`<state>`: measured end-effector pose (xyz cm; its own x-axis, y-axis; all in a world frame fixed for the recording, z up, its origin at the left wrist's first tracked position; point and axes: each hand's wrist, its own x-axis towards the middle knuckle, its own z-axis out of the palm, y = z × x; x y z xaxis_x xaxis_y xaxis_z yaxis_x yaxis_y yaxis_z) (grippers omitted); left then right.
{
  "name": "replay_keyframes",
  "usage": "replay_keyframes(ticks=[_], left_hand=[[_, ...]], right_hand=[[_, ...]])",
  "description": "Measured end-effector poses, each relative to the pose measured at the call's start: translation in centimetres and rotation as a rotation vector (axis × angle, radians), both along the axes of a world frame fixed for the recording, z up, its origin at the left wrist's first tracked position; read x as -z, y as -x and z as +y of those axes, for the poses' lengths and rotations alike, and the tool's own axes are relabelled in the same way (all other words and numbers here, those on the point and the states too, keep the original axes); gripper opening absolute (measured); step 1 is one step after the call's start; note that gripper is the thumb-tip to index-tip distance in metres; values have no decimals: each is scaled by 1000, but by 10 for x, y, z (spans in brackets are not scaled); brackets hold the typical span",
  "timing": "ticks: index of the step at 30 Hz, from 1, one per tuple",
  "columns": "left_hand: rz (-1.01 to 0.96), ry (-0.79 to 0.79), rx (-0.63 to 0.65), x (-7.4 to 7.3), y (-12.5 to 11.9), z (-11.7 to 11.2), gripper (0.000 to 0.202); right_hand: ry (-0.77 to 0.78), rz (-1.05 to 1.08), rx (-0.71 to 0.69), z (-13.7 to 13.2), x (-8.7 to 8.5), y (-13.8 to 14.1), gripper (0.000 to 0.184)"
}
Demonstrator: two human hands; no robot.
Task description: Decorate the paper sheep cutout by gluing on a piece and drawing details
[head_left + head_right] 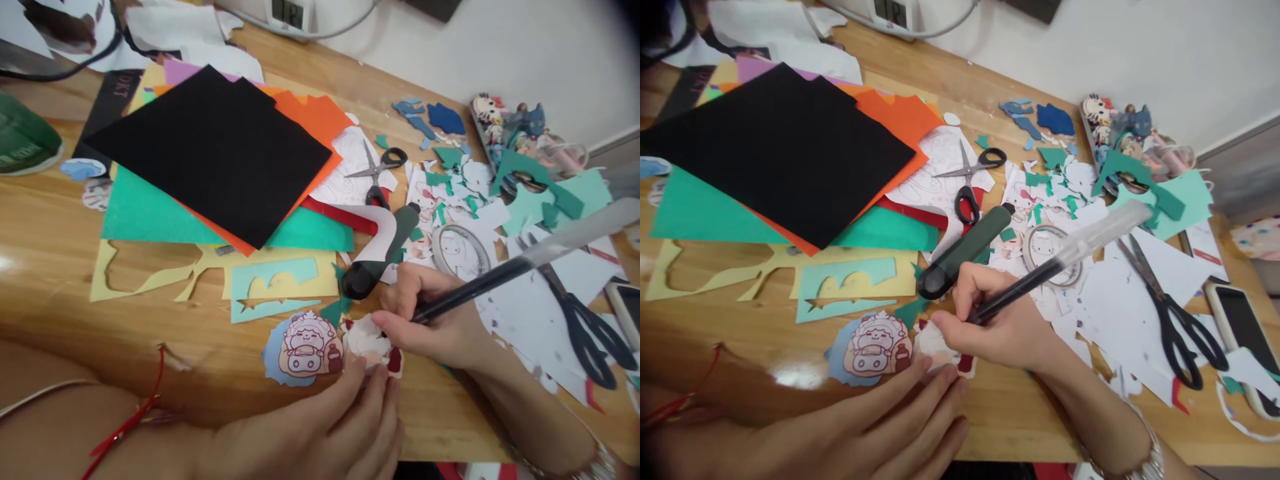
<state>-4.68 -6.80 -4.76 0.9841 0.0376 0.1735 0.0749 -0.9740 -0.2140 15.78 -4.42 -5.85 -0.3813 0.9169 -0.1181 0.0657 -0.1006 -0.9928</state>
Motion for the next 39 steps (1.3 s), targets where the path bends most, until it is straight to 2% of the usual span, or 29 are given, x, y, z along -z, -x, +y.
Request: replay_keyframes(ticks=[3, 6, 9, 12, 17, 21, 33, 39], left_hand=[[-5, 22, 22, 2, -2, 1, 49], [-9, 33, 43, 4, -3, 0, 48], [-8, 58, 57, 6, -3, -1, 46], [-11, 118, 74, 7, -2, -1, 45], [-61, 152, 60, 12, -3, -3, 42], [-78, 182, 44, 15, -4, -6, 41], [-85, 185, 27, 14, -4, -10, 40], [-65, 180, 31, 12, -4, -9, 40]], right_hand=[[-60, -51, -26, 3, -1, 1, 24], [-211, -53, -90, 6, 1, 2, 22], [-338, -49, -105, 7, 2, 6, 29], [-391, -107, -117, 7, -1, 10, 33], [-412, -271, -184, 7, -7, 10, 37], [-453, -344, -187, 7, -4, 7, 40], [-429, -388, -179, 7, -6, 10, 40], [-476, -407, -151, 6, -7, 10, 40]])
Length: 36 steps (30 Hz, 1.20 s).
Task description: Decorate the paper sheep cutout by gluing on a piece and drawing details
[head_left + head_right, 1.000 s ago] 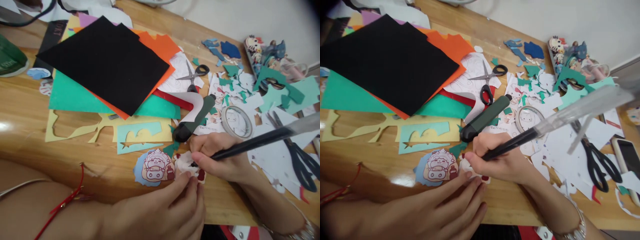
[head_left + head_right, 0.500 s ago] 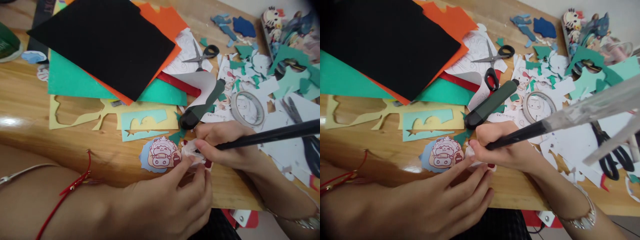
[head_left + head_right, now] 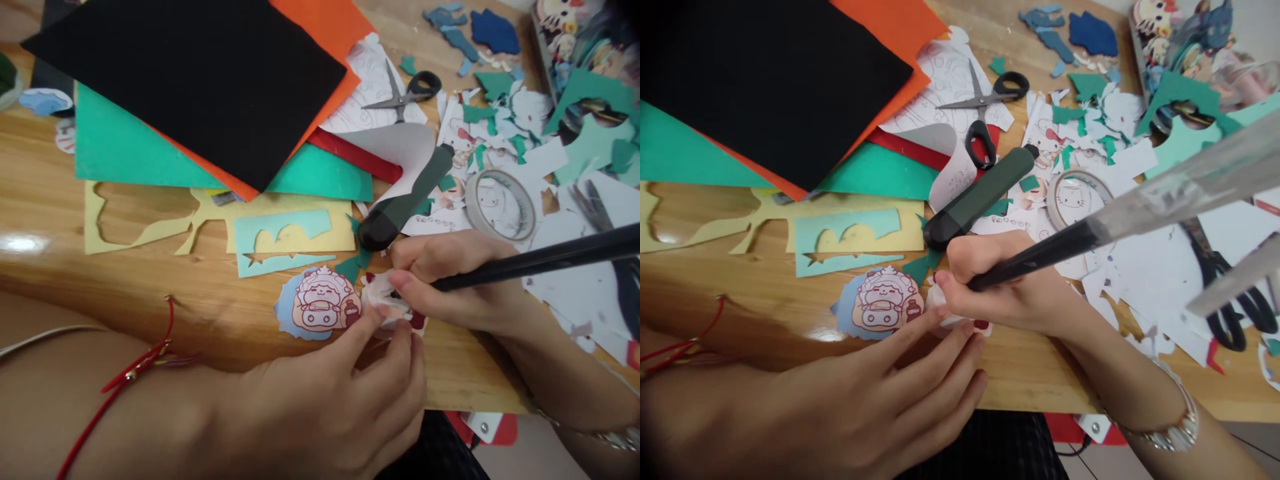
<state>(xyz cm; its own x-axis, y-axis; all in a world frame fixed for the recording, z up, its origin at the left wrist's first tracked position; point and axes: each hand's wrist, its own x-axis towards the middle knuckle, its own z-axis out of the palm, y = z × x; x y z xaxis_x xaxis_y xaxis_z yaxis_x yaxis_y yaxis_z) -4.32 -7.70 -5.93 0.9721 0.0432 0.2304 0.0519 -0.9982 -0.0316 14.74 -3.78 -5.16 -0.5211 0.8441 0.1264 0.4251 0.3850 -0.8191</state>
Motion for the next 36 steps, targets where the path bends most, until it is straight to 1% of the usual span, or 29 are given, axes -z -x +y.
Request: replay_keyframes(ticks=[3, 8, 10, 15, 19, 25, 33, 36], left_hand=[[-3, 0, -5, 0, 0, 0, 40], [5, 2, 10, -1, 0, 1, 40], [9, 7, 10, -1, 0, 2, 40], [15, -2, 0, -1, 0, 0, 40], [21, -9, 2, -1, 0, -1, 41], [23, -3, 3, -1, 0, 0, 40], [9, 8, 8, 0, 1, 1, 40], [7, -2, 34, -1, 1, 2, 40]], right_hand=[[10, -4, 0, 0, 0, 0, 41], [97, 93, 10, -1, 3, -1, 39], [110, 96, 0, -1, 3, -2, 39], [70, 24, -4, -2, 2, -1, 41], [78, 54, 13, -3, 3, -2, 40], [122, 59, -3, -1, 2, -3, 40], [99, 42, 0, -2, 2, -2, 39], [83, 46, 2, -2, 2, -3, 38]])
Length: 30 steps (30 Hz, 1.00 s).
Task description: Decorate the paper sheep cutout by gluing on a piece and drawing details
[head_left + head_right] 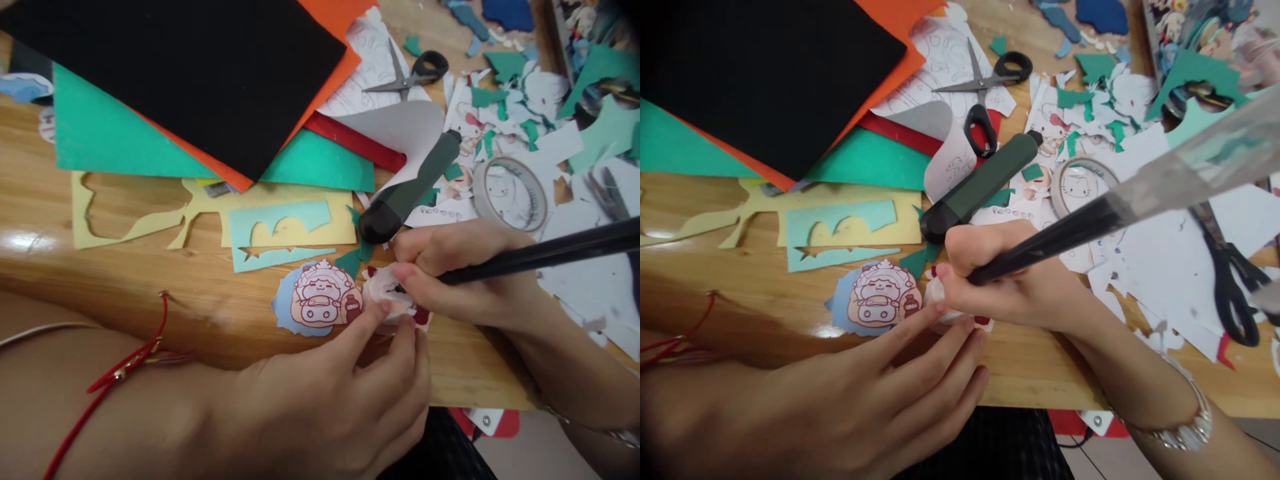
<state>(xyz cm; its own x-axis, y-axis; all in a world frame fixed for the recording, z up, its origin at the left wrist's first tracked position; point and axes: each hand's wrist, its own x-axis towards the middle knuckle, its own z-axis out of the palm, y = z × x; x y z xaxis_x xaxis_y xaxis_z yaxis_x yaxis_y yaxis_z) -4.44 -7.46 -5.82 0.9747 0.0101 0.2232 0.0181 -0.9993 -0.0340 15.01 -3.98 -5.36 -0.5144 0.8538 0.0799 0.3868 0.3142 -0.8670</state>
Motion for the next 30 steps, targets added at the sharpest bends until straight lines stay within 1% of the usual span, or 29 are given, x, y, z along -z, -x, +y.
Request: replay_keyframes(ticks=[2, 5, 12, 15, 21, 26, 30], left_hand=[[1, 4, 8, 0, 0, 0, 41], [1, 15, -17, 0, 0, 0, 41], [-23, 17, -28, 1, -1, 0, 40], [-18, 15, 3, 1, -1, 1, 41], [-33, 50, -44, 3, -2, -3, 40], [-19, 34, -10, 1, -2, 0, 40], [-21, 19, 15, 0, -2, 2, 41]], right_hand=[[3, 18, 10, 0, 0, 0, 38], [28, 49, -2, 0, 0, 0, 37], [-15, 30, -47, 1, 1, 0, 37], [0, 22, -41, 1, 1, -1, 38], [28, 84, -3, 0, 3, -2, 37], [40, 154, -14, 0, 5, -3, 35], [28, 137, -14, 0, 5, -3, 36]])
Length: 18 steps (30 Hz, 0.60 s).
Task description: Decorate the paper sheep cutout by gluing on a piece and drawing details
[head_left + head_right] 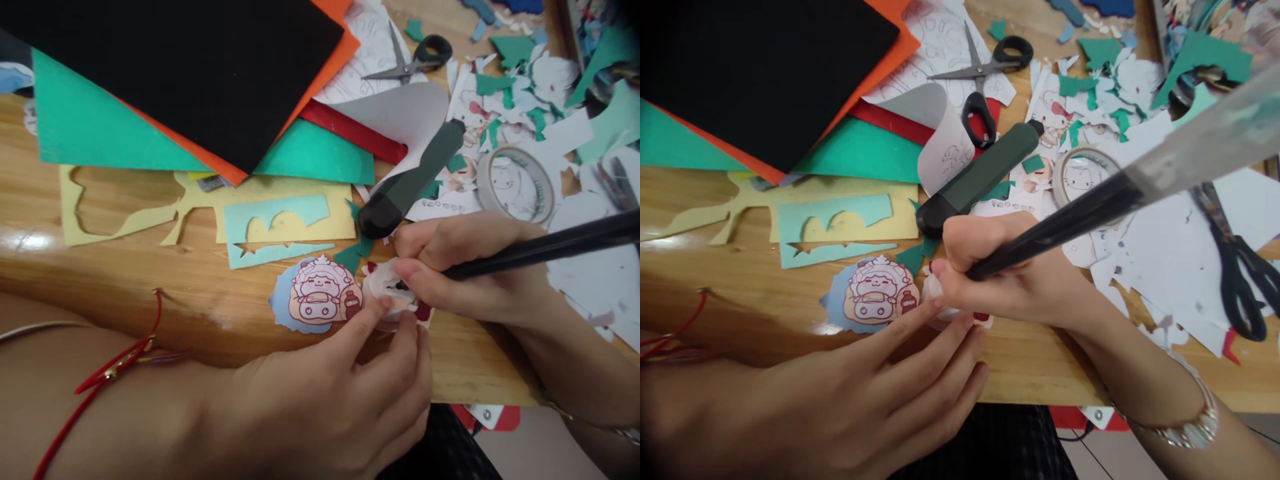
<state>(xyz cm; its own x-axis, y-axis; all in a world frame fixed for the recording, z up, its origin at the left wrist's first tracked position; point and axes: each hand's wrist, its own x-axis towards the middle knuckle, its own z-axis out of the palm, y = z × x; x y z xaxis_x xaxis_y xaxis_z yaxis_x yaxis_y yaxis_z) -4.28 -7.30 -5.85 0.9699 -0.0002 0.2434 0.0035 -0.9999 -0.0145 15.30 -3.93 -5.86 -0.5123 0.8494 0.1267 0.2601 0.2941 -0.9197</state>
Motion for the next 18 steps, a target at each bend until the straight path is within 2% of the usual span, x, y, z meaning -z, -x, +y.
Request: replay_keyframes(ticks=[4, 8, 18], left_hand=[[-4, 13, -30, 1, 1, -1, 40], [-6, -6, 2, 1, 1, -1, 41], [-22, 28, -58, 3, 0, -6, 40]], right_hand=[[-26, -45, -10, 0, -2, 2, 38], [-34, -85, -15, 0, -4, 2, 39], [-6, -2, 8, -2, 0, 0, 35]])
